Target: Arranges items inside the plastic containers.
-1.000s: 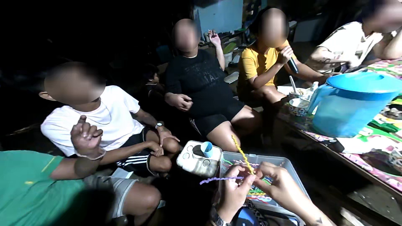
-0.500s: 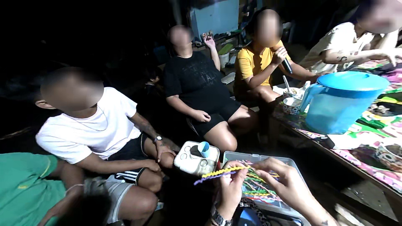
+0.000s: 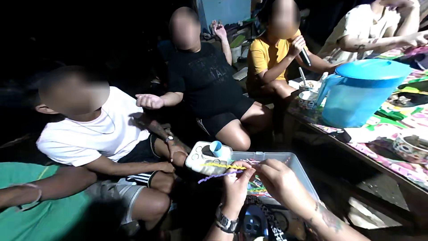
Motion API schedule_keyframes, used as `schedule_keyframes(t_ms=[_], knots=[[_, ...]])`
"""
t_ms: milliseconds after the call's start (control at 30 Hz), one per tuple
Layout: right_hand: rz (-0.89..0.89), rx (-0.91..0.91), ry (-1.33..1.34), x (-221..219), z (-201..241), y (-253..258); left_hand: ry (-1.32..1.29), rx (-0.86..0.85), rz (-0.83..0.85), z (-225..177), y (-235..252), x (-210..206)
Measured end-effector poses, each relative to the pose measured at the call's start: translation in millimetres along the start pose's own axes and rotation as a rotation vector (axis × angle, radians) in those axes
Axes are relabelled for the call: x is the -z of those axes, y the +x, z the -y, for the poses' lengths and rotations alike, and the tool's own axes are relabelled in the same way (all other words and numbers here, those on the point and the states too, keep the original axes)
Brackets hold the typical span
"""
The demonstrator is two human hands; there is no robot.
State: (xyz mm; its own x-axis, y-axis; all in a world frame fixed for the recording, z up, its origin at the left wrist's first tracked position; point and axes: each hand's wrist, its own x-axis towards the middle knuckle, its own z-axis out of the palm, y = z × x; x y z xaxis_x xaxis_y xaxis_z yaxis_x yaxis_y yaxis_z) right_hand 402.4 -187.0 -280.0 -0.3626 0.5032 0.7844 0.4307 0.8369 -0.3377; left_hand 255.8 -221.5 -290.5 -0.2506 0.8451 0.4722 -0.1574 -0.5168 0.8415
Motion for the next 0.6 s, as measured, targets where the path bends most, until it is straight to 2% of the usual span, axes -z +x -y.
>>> schedule_keyframes(t_ms=[100,233,333,433,500,567,600], knots=[[0.054,0.019,-0.166,9,0,7,0.028,0.075,-0.06,-11,3,-1],[0.062,-0.015,-0.248,38,-3,13,0.027,0.103,-0.235,-34,11,2],[0.081,-0.083,-0.251,63,-8,5,0.012,0.031,-0.377,-33,16,9],[0.138,-0.198,-0.271,71,-18,-16,0.038,-0.129,-0.456,-30,19,18],[0.275,-0.311,-0.3,69,-24,-32,0.069,-0.218,-0.38,-33,14,14],[0.508,-0.47,-0.332,69,-27,-38,0.093,-0.227,-0.14,-41,-2,-5],[0.588,-0.509,-0.347,69,-26,-35,0.104,-0.205,0.036,-46,-13,-19]])
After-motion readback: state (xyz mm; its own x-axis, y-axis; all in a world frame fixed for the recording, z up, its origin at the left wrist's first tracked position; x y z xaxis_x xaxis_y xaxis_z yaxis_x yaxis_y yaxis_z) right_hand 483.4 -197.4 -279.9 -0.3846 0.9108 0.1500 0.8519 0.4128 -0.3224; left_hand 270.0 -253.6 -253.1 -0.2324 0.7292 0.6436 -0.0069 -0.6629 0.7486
